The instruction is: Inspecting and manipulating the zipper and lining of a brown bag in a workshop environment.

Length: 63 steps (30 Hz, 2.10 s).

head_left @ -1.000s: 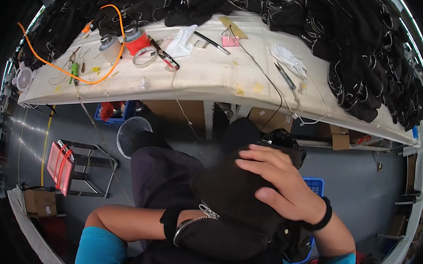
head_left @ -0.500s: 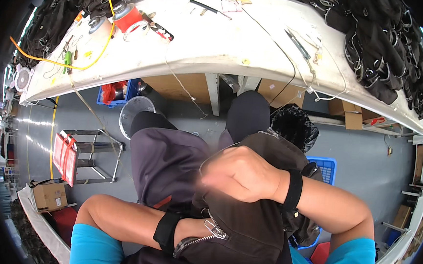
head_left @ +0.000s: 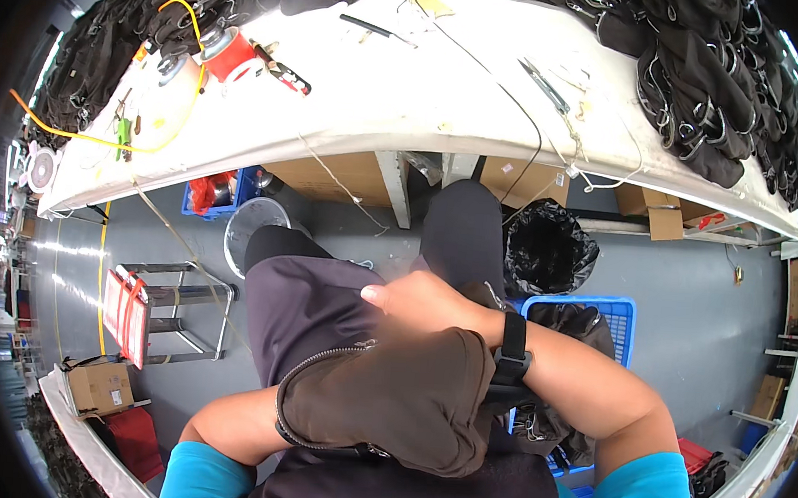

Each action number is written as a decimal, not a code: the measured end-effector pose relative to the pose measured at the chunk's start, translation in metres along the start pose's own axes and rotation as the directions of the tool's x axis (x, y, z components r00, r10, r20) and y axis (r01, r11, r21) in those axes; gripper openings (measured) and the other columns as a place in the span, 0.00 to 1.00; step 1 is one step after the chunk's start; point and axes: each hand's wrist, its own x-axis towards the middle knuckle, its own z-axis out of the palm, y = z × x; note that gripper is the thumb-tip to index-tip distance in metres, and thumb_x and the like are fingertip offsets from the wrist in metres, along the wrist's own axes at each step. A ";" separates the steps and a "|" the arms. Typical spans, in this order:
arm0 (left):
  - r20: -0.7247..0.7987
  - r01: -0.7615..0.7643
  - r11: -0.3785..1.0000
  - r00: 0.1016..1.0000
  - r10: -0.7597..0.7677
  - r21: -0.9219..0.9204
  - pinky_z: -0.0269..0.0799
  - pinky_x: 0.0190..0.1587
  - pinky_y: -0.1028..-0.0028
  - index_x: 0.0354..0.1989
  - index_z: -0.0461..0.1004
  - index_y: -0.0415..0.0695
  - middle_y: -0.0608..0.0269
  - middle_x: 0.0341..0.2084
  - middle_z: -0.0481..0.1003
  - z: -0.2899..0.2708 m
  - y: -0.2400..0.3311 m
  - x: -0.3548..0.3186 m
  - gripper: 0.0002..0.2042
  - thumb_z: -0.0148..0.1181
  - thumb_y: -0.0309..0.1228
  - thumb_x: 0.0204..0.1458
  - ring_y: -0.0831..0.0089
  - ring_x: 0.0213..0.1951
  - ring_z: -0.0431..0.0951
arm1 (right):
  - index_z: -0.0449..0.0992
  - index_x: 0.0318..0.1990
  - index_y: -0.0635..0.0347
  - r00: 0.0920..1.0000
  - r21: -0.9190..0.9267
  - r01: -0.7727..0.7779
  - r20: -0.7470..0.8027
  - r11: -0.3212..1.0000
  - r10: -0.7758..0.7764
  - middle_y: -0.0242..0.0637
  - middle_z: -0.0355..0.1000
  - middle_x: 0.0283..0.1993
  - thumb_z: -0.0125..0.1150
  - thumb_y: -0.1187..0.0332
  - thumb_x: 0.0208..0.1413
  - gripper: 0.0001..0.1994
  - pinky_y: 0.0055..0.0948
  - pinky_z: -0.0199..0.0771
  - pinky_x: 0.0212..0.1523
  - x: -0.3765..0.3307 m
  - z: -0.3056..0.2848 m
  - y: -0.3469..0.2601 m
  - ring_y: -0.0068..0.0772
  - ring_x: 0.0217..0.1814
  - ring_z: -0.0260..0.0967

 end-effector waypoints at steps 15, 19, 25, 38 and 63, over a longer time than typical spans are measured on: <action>-0.142 -0.208 0.804 0.930 0.339 0.557 0.57 0.65 0.66 0.63 0.61 0.34 0.48 0.63 0.62 0.045 0.039 -0.007 0.25 0.54 0.34 0.60 0.62 0.63 0.64 | 0.70 0.27 0.61 0.980 0.541 -0.060 0.191 0.839 -0.053 0.21 0.66 0.28 0.52 0.56 0.67 0.19 0.20 0.62 0.31 -0.009 0.002 0.007 0.10 0.31 0.57; -0.139 -0.265 0.659 0.859 0.493 0.704 0.55 0.66 0.65 0.64 0.59 0.34 0.47 0.64 0.60 0.056 0.048 -0.008 0.28 0.55 0.36 0.59 0.59 0.64 0.62 | 0.74 0.45 0.66 0.985 0.091 0.126 -0.130 0.988 -0.114 0.37 0.74 0.47 0.46 0.61 0.66 0.16 0.31 0.70 0.52 -0.032 -0.053 -0.016 0.32 0.52 0.70; -0.073 -0.277 0.425 0.762 0.643 0.862 0.52 0.68 0.63 0.66 0.58 0.33 0.45 0.66 0.58 0.074 0.049 -0.031 0.31 0.57 0.39 0.59 0.56 0.66 0.60 | 0.72 0.39 0.66 0.887 -0.326 0.274 -0.278 0.905 -0.368 0.40 0.69 0.41 0.62 0.35 0.46 0.35 0.35 0.65 0.44 -0.107 -0.054 -0.101 0.37 0.41 0.66; 0.212 -0.131 -0.170 0.695 0.687 0.977 0.53 0.67 0.65 0.69 0.54 0.41 0.54 0.67 0.57 0.037 0.031 -0.056 0.28 0.51 0.35 0.62 0.61 0.67 0.60 | 0.63 0.19 0.49 0.694 -0.842 0.243 -0.196 0.482 -0.693 0.27 0.54 0.21 0.60 0.68 0.28 0.11 0.27 0.51 0.22 -0.102 0.021 -0.077 0.26 0.18 0.53; 0.108 0.241 -0.359 0.679 0.726 0.901 0.44 0.71 0.62 0.69 0.50 0.39 0.51 0.69 0.51 0.071 0.034 -0.018 0.29 0.50 0.32 0.62 0.58 0.69 0.53 | 0.76 0.31 0.62 0.701 -0.544 0.269 -0.456 0.795 -0.549 0.37 0.71 0.26 0.70 0.74 0.41 0.09 0.28 0.65 0.28 -0.135 -0.056 -0.119 0.34 0.27 0.67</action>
